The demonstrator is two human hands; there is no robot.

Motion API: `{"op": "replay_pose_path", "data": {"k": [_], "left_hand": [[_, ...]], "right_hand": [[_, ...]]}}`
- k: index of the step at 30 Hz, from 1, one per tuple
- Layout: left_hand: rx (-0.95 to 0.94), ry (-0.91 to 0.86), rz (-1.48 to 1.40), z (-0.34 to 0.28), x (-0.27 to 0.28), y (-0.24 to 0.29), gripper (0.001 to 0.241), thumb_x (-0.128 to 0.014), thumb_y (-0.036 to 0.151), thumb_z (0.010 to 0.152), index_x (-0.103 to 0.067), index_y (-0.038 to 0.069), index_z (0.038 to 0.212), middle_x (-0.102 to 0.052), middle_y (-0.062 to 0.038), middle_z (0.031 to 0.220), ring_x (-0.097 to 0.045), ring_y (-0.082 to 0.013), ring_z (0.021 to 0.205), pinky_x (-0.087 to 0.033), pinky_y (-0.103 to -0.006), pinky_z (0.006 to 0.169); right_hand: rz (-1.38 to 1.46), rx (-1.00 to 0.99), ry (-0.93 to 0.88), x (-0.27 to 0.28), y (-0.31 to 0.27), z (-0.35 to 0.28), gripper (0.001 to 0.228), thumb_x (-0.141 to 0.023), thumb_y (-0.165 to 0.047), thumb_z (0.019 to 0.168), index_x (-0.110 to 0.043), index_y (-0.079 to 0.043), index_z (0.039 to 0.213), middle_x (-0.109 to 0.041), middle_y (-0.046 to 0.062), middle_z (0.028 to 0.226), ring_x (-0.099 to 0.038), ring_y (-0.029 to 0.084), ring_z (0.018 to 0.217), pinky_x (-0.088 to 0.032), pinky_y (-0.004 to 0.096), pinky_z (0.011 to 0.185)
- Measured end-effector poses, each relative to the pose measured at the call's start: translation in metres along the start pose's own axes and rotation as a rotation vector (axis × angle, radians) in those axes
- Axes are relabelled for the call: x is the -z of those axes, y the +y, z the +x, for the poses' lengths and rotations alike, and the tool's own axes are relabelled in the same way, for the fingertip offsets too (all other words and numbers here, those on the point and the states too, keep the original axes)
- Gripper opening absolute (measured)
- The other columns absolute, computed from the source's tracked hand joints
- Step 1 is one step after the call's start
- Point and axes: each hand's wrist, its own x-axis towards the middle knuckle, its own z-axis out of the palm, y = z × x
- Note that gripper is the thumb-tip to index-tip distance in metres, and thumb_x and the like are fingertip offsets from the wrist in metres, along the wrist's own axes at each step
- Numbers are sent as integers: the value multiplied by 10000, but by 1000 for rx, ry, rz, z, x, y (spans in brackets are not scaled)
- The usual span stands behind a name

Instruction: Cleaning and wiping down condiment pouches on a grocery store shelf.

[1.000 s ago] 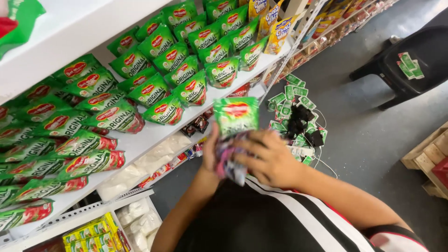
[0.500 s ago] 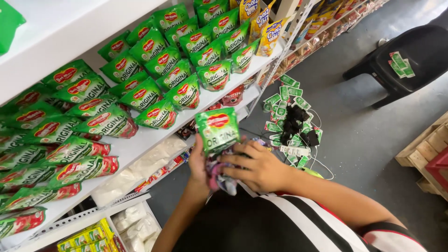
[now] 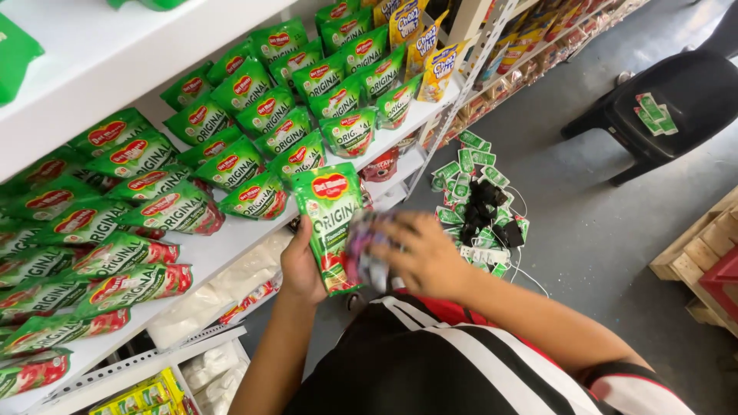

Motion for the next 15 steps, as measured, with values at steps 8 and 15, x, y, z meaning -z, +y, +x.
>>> {"op": "replay_pose_path", "data": {"k": [8,15], "left_hand": [[172,-119,-236,2,-28,-6,795,-500,687,921,-454,127,1484,-639,-48,970,-559,-73,629,-532,-209,613],[23,234,-84,-4,-45,-17,708,-563,624,940,-611,6,1282,-721,-192,1101,-730,-301,955,-609,-472,835]], "right_hand": [[2,-20,28,-7,-22,12,315,-444,-227,1032,-715,-195,1189,-663,102,1325,-585,418,1118,-461,491,881],[-88,-35,69,-12,32,6,341,-483,-172,970,-680,-135,1246,-625,184,1345,-557,469,1106,-465,545,885]]}}
